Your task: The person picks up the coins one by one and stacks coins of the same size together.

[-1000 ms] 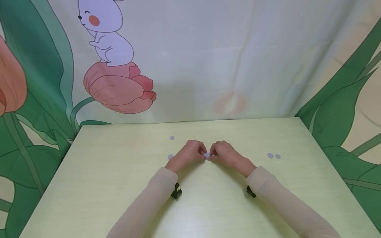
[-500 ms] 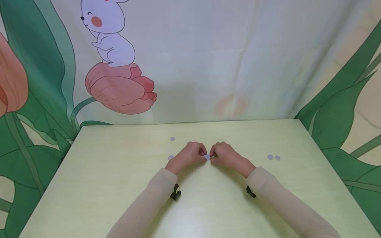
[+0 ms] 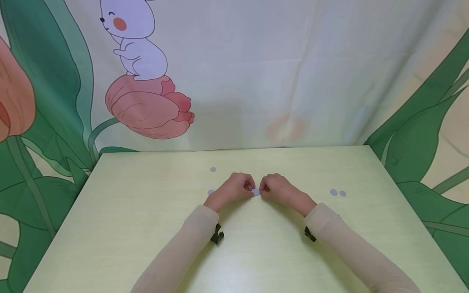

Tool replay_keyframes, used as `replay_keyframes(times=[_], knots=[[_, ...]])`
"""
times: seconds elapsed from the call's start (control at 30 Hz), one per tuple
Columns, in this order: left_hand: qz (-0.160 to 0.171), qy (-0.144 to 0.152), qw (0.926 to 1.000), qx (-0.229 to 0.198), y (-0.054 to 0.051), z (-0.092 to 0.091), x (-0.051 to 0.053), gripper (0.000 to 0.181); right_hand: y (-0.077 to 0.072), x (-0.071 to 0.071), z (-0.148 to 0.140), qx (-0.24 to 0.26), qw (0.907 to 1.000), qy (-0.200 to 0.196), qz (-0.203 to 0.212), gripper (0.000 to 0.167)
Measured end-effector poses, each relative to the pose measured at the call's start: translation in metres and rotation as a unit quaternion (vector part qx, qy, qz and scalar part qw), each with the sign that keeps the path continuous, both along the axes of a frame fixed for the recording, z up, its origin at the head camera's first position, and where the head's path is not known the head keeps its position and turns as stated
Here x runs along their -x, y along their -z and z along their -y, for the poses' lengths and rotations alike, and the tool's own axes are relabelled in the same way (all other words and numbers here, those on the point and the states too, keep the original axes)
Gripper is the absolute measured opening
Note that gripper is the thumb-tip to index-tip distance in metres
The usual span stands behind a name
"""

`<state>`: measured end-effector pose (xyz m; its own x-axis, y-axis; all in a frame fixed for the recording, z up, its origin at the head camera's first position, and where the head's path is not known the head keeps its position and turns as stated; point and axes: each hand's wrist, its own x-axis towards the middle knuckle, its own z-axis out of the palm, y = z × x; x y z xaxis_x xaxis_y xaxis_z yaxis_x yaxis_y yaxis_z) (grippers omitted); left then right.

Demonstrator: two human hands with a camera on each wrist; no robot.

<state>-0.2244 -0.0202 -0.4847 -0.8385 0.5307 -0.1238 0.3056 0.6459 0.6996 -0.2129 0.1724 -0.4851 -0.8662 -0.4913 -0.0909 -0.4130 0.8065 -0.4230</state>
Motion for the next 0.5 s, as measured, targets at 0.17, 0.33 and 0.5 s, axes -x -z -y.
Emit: replay_keyframes(times=[0.17, 0.33, 0.5], knots=[[0.002, 0.003, 1.0, -0.006, 0.001, 0.001, -0.001, 0.013, 0.004, 0.001, 0.0, 0.0, 1.0, 0.002, -0.001, 0.007], [0.004, -0.001, 1.0, -0.004, 0.0, 0.001, -0.001, 0.013, 0.0, -0.003, -0.002, 0.021, 0.9996, 0.008, 0.019, 0.006], [0.001, -0.005, 1.0, 0.004, -0.002, 0.0, -0.002, 0.013, -0.002, -0.008, -0.011, 0.045, 0.9989, -0.004, 0.015, 0.012]])
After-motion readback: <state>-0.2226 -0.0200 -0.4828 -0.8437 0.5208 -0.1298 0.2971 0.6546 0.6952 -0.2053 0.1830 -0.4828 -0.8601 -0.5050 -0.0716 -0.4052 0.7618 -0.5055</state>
